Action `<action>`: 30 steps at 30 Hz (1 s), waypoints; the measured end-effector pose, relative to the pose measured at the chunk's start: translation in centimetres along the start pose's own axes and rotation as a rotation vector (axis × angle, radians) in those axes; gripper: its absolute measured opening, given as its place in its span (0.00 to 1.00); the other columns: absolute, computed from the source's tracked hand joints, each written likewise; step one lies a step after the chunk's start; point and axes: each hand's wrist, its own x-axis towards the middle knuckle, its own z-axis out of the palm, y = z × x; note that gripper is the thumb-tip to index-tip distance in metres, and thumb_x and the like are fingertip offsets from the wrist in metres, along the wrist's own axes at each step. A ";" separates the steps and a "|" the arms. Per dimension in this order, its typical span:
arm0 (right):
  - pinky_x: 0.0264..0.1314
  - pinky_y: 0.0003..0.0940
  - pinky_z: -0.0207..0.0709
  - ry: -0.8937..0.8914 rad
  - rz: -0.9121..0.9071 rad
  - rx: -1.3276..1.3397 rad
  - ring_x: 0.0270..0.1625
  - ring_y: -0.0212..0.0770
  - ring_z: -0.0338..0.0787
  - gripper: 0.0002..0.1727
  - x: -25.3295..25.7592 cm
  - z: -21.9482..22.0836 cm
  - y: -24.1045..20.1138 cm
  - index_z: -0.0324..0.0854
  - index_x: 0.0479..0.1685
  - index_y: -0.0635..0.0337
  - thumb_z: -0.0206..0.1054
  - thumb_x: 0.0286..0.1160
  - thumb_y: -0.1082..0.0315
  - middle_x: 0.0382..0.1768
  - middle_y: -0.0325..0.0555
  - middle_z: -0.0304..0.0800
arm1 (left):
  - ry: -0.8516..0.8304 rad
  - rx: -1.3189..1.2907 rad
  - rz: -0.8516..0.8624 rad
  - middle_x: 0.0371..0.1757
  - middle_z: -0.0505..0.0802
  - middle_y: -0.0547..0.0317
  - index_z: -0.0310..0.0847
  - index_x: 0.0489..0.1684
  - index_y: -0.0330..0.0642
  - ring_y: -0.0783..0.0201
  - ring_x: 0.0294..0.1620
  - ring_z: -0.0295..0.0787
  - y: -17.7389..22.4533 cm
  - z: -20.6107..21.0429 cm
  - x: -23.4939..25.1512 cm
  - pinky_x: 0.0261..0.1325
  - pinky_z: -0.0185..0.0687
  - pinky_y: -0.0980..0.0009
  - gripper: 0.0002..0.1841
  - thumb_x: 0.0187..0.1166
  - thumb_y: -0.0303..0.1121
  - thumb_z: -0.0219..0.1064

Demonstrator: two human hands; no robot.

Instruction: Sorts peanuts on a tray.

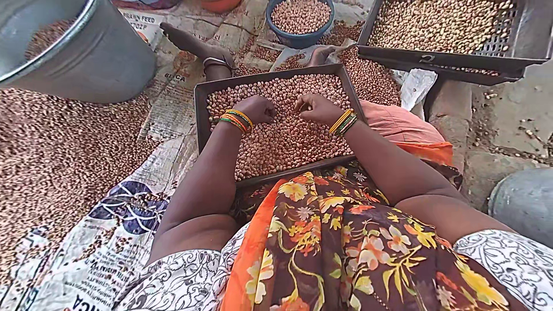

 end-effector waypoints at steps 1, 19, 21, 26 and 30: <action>0.49 0.41 0.81 -0.007 -0.022 -0.128 0.41 0.42 0.87 0.12 0.7 0.9 -0.3 0.86 0.56 0.66 0.69 0.76 0.75 0.45 0.53 0.91 | -0.016 0.012 -0.008 0.45 0.95 0.48 0.93 0.47 0.42 0.46 0.51 0.92 0.2 -0.1 0.1 0.60 0.82 0.37 0.07 0.80 0.34 0.75; 0.63 0.58 0.81 -0.111 -0.179 -0.480 0.55 0.54 0.91 0.13 1.4 3.5 -0.3 0.92 0.55 0.58 0.71 0.75 0.71 0.52 0.56 0.93 | 0.430 -0.715 0.078 0.31 0.90 0.59 0.85 0.43 0.33 0.71 0.28 0.86 -1.4 -1.7 -1.9 0.39 0.86 0.72 0.04 0.79 0.26 0.71; 0.64 0.63 0.81 -0.112 -0.143 -0.589 0.61 0.58 0.91 0.12 1.6 4.1 -0.1 0.91 0.54 0.56 0.71 0.76 0.67 0.56 0.56 0.92 | 0.441 -1.232 0.205 0.32 0.92 0.64 0.77 0.37 0.43 0.72 0.31 0.91 -1.8 -1.0 -1.6 0.39 0.90 0.75 0.05 0.80 0.22 0.60; 0.59 0.58 0.82 -0.127 -0.073 -0.496 0.52 0.54 0.91 0.12 1.4 3.5 -0.2 0.89 0.51 0.63 0.71 0.79 0.64 0.47 0.56 0.92 | 0.391 -1.510 0.156 0.38 0.89 0.65 0.69 0.40 0.52 0.72 0.34 0.87 -2.5 0.0 -0.8 0.37 0.83 0.76 0.08 0.78 0.24 0.51; 0.44 0.40 0.88 -0.245 0.135 -0.132 0.36 0.44 0.91 0.10 -0.8 -1.0 -1.5 0.80 0.54 0.73 0.67 0.78 0.79 0.46 0.57 0.89 | 0.421 -1.027 -0.001 0.23 0.83 0.69 0.78 0.37 0.42 0.81 0.16 0.68 -2.4 -0.3 -0.9 0.19 0.63 0.85 0.06 0.79 0.19 0.64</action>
